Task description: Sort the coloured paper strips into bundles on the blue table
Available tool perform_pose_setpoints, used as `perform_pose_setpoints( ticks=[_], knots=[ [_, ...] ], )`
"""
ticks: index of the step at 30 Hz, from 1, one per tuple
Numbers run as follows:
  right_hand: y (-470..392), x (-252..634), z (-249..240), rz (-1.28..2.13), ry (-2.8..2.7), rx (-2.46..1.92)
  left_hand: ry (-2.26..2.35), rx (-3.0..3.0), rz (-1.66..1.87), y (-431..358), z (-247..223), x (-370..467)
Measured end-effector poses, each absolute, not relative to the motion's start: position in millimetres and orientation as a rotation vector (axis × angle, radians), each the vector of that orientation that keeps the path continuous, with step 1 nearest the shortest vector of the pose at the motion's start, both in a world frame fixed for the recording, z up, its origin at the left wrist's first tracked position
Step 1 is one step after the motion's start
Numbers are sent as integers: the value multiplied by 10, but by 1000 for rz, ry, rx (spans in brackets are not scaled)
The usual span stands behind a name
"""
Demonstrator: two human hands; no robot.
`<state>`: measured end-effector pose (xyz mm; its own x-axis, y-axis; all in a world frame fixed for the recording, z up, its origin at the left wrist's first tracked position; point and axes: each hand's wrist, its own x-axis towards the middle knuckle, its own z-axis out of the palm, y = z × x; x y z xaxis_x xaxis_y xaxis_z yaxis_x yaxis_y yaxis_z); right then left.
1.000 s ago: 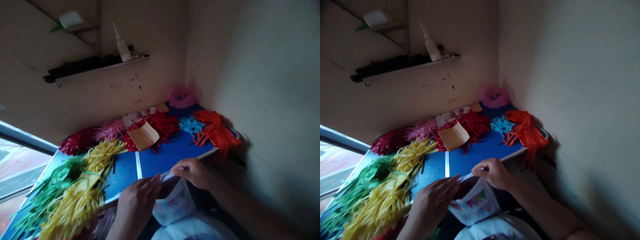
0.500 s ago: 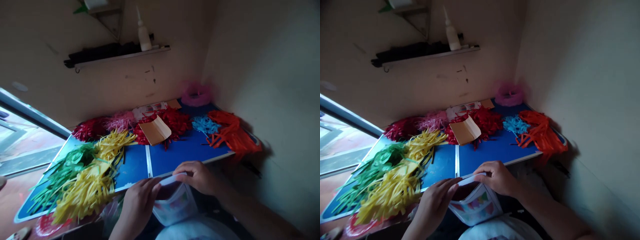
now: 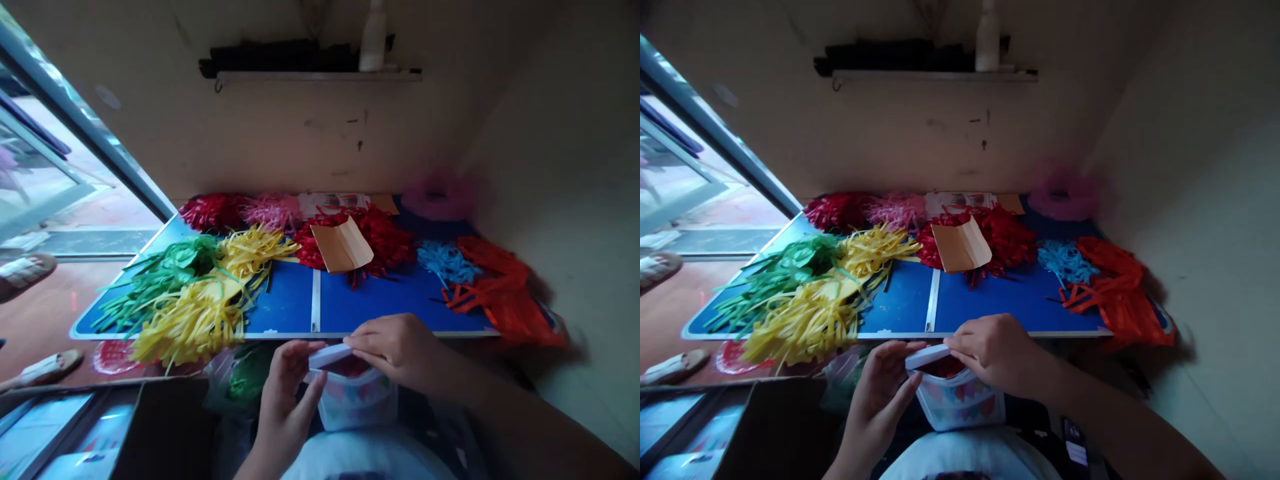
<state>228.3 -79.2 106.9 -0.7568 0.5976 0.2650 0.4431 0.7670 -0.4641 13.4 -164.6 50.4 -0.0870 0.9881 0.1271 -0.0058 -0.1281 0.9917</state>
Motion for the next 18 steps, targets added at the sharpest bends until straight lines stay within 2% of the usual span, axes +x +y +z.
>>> perform_pose_setpoints(
  ticks=[9,13,16,18],
  knots=[
    [-843,2185,1241,497,-2685,-815,1204,1098,1458,-1646,568,293],
    [-889,2076,1216,331,-2741,-858,1278,1132,1492,-1683,534,376],
    [-891,2101,1232,328,-2742,-819,1336,1444,1457,-1660,471,291],
    [-827,2187,1262,512,-2732,-775,1322,1829,1421,-1606,441,178]
  ],
)
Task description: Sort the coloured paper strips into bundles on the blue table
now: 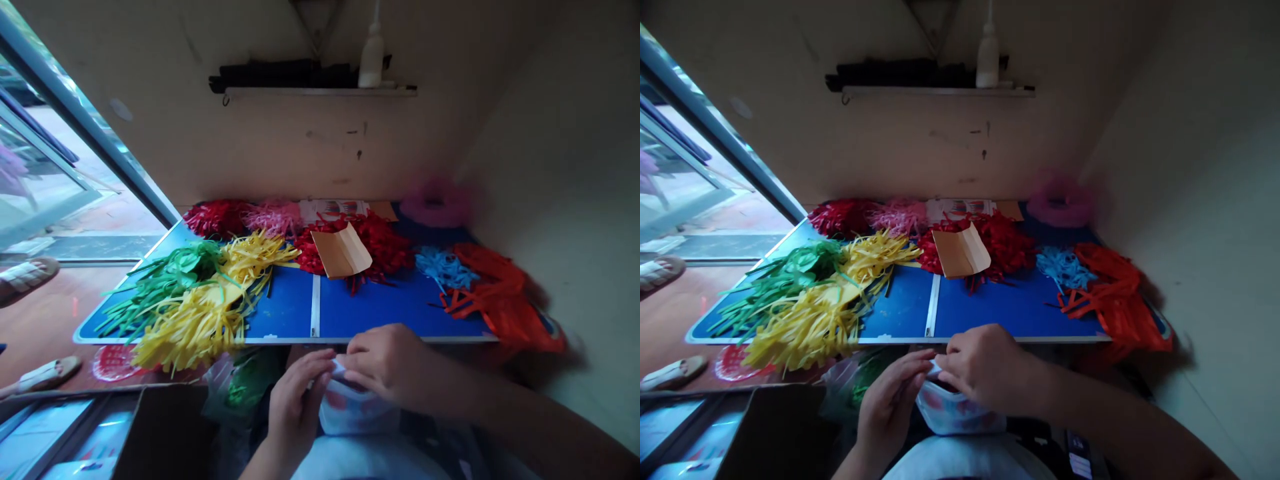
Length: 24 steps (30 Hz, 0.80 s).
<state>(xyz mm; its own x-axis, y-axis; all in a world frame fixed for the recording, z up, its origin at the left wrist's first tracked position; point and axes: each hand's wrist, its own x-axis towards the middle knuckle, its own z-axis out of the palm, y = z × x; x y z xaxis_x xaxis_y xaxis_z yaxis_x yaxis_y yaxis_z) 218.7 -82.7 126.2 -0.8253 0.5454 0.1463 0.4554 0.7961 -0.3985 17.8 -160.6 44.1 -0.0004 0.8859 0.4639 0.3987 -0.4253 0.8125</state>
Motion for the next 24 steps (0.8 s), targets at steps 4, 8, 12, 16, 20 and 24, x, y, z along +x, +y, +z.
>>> perform_pose_setpoints(
  ticks=[4,8,12,16,20,24],
  knots=[
    [-665,2350,1269,844,-2582,-864,1295,2501,1368,-1418,525,35],
    [-691,2310,1192,708,-2505,-909,1371,2987,975,-1221,765,194],
    [-845,2332,1047,674,-2358,-912,1220,3152,562,-1138,838,381],
    [-1067,2485,715,990,-1757,-1086,1313,3191,467,-1103,754,303],
    [-1237,2511,422,927,-1663,-1152,1286,3204,410,-1063,756,181],
    [-1261,2510,381,881,-1705,-1064,1263,3210,331,-1043,791,157]
  ],
)
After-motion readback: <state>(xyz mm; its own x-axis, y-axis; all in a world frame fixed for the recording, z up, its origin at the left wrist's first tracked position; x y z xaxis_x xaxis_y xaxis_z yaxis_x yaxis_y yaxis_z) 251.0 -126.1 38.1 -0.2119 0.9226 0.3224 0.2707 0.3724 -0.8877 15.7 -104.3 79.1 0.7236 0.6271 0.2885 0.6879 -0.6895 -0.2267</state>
